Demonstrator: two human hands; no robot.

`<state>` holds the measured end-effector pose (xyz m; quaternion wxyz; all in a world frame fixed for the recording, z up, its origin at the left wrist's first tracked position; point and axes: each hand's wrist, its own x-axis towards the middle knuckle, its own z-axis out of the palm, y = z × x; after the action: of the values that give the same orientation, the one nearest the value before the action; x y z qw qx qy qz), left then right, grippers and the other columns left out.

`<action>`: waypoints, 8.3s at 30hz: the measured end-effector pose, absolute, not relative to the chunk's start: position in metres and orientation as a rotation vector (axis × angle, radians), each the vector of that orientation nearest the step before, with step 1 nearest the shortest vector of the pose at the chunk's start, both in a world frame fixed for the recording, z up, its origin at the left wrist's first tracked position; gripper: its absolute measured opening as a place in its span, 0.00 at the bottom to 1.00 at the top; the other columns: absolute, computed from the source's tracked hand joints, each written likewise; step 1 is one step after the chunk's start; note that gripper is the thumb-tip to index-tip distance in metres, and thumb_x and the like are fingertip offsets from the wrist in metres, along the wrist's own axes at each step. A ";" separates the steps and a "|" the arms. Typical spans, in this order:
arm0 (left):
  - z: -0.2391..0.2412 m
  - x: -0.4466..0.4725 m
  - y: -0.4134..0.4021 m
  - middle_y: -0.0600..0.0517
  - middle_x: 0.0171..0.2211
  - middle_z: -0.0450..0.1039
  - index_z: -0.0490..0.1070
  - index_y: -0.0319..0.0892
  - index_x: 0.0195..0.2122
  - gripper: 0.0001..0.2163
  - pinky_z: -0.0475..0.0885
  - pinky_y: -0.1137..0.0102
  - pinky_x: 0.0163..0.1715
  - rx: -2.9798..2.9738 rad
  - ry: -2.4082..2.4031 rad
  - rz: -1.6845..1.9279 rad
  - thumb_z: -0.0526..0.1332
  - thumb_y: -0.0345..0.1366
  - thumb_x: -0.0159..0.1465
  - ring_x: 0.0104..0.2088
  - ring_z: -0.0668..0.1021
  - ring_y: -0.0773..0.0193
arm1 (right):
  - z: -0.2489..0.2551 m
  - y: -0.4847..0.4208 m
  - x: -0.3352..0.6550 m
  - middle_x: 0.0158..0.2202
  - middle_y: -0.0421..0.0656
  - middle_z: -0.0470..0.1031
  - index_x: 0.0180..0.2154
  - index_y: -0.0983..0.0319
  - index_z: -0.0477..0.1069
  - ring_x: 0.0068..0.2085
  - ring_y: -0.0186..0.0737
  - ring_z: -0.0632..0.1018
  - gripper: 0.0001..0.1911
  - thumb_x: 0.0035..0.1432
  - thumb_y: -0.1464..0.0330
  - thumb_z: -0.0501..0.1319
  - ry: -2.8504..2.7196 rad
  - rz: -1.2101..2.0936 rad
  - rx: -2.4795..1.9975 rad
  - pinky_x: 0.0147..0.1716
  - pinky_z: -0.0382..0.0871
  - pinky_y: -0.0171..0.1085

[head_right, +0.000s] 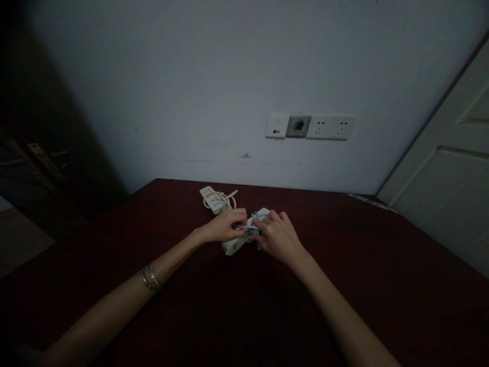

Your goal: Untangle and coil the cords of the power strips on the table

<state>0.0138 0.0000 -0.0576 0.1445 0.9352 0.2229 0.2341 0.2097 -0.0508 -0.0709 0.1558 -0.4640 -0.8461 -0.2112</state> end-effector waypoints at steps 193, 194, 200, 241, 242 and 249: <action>-0.126 -0.094 0.106 0.46 0.40 0.75 0.68 0.37 0.40 0.12 0.68 0.72 0.41 1.787 1.873 1.124 0.50 0.24 0.58 0.41 0.76 0.63 | -0.115 -0.033 0.202 0.35 0.50 0.76 0.39 0.66 0.71 0.34 0.41 0.77 0.19 0.59 0.60 0.48 -1.654 0.790 -1.583 0.33 0.71 0.37; -0.127 -0.098 0.105 0.47 0.41 0.75 0.69 0.38 0.40 0.13 0.67 0.72 0.43 1.841 1.879 1.098 0.50 0.23 0.57 0.42 0.75 0.64 | -0.119 -0.026 0.216 0.40 0.50 0.75 0.41 0.65 0.71 0.41 0.43 0.76 0.18 0.58 0.61 0.50 -1.738 0.521 -1.636 0.40 0.70 0.39; -0.133 -0.108 0.099 0.38 0.47 0.70 0.64 0.35 0.46 0.15 0.61 0.63 0.51 2.066 2.049 0.884 0.52 0.25 0.57 0.51 0.70 0.55 | -0.151 0.002 0.262 0.53 0.56 0.67 0.51 0.71 0.67 0.54 0.50 0.67 0.24 0.58 0.64 0.50 -2.059 -0.184 -1.810 0.54 0.59 0.45; -0.142 -0.108 0.084 0.36 0.55 0.63 0.65 0.34 0.47 0.14 0.54 0.60 0.56 2.432 2.026 0.484 0.49 0.31 0.62 0.58 0.63 0.55 | -0.161 -0.008 0.265 0.54 0.56 0.66 0.51 0.71 0.68 0.55 0.49 0.67 0.23 0.59 0.66 0.48 -2.100 -0.190 -1.782 0.55 0.58 0.44; -0.142 -0.108 0.084 0.36 0.55 0.63 0.65 0.34 0.47 0.14 0.54 0.60 0.56 2.427 2.026 0.485 0.50 0.31 0.62 0.58 0.63 0.55 | -0.161 -0.008 0.265 0.54 0.56 0.66 0.51 0.71 0.68 0.55 0.49 0.67 0.23 0.59 0.66 0.48 -2.100 -0.191 -1.784 0.55 0.58 0.44; -0.142 -0.107 0.082 0.38 0.54 0.64 0.64 0.35 0.47 0.14 0.55 0.60 0.56 2.399 2.030 0.501 0.50 0.31 0.61 0.58 0.62 0.55 | -0.163 -0.007 0.266 0.54 0.56 0.65 0.51 0.72 0.68 0.56 0.48 0.66 0.23 0.59 0.66 0.47 -2.109 -0.204 -1.791 0.55 0.57 0.44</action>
<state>-0.1069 0.0824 -0.1416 -0.0205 0.7537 0.6378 0.1573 0.2660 -0.0073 -0.1632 0.1823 -0.6347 -0.7475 -0.0723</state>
